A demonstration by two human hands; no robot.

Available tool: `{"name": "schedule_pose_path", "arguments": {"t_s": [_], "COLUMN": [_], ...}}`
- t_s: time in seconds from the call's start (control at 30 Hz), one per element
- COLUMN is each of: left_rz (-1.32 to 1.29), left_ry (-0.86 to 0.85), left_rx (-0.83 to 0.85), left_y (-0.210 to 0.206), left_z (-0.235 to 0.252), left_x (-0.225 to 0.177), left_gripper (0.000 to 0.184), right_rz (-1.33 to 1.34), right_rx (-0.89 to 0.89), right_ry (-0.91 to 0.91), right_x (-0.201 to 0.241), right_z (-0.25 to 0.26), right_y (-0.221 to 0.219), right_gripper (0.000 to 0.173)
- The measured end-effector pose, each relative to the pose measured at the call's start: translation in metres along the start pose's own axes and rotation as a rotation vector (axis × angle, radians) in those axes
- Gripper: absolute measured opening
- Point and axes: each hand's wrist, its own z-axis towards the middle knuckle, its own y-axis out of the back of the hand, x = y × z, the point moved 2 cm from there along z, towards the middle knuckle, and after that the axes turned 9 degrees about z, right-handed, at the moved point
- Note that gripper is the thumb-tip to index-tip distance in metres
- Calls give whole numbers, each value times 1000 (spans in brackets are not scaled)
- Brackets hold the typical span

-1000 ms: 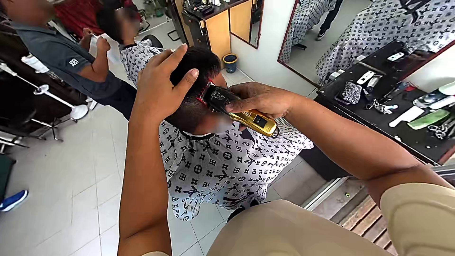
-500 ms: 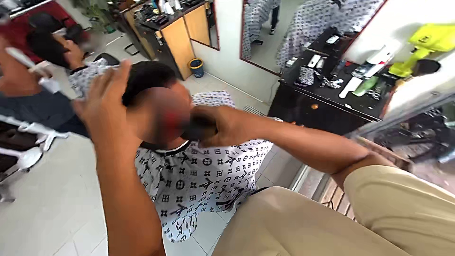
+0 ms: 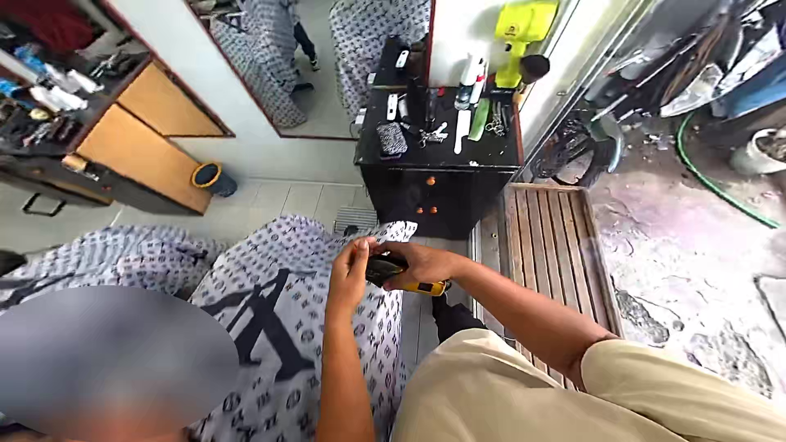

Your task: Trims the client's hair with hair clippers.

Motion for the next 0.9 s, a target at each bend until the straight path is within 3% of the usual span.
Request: {"name": "schedule_pose_path", "arguments": {"t_s": [0.13, 0.27, 0.4, 0.53, 0.67, 0.8, 0.9], "left_rz": [-34, -14, 406, 617, 760, 849, 1018], "left_ry": [91, 285, -34, -242, -284, -141, -42], "left_rx": [28, 156, 267, 334, 429, 313, 369], "left_y": [-78, -169, -265, -347, -379, -378, -384], "left_z": [121, 256, 385, 465, 505, 558, 598], "left_x": [29, 47, 46, 51, 48, 36, 33], "left_gripper": [37, 45, 40, 34, 49, 52, 56], "right_rz": [-34, -267, -350, -262, -170, -155, -162], "right_rx": [-166, -492, -671, -738, -747, -742, -731], "right_ry": [-27, -302, -520, -617, -669, -715, -733], "right_x": [-45, -84, -127, -160, -172, -175, -171], "right_z": [11, 1, -20, -40, -47, -45, -44], "right_y": [120, 230, 305, 341, 360, 373, 378], "right_gripper": [68, 74, 75, 76, 75, 74, 73]}}
